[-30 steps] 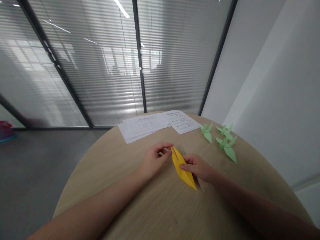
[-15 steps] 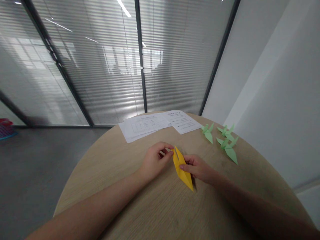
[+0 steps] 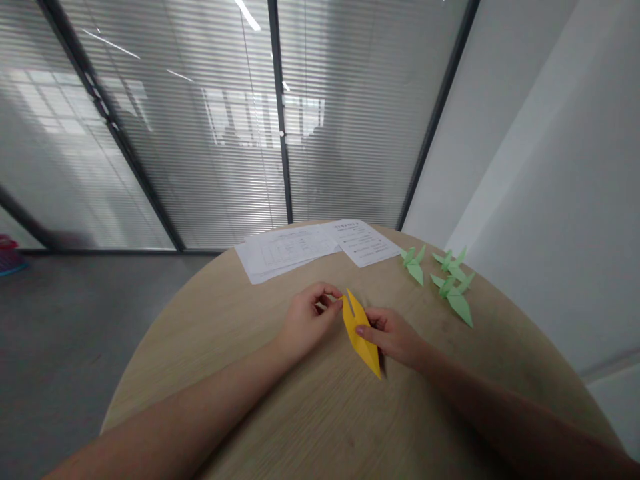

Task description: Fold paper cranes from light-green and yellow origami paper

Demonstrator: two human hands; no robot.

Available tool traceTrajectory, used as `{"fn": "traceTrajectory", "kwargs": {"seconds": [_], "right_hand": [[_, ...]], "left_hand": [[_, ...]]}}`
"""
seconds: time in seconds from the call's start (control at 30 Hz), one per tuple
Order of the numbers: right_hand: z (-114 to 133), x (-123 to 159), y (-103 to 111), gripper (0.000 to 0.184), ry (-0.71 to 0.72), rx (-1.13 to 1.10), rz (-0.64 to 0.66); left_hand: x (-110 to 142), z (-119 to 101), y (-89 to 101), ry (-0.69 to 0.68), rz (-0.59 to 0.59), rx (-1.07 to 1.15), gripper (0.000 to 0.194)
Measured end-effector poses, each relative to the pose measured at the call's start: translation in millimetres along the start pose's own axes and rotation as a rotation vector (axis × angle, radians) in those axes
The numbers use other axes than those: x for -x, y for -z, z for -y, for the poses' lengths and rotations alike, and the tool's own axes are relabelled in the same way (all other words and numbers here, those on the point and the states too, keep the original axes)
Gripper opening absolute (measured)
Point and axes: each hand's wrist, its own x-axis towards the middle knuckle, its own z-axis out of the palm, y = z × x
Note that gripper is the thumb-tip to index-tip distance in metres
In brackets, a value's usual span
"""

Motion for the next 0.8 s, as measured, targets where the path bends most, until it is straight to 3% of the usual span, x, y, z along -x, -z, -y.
{"fn": "traceTrajectory", "kwargs": {"seconds": [0.5,0.8], "right_hand": [[-5.1,-0.2,1.3,0.040,0.024,0.120,0.037],[-4.1,1.9,1.0,0.039,0.040,0.166,0.018]], "left_hand": [[-5.5,0.3,-3.4,0.185,0.010,0.379,0.023],[-7.6,1.5,-2.8,0.212,0.037,0.397,0.029]]}}
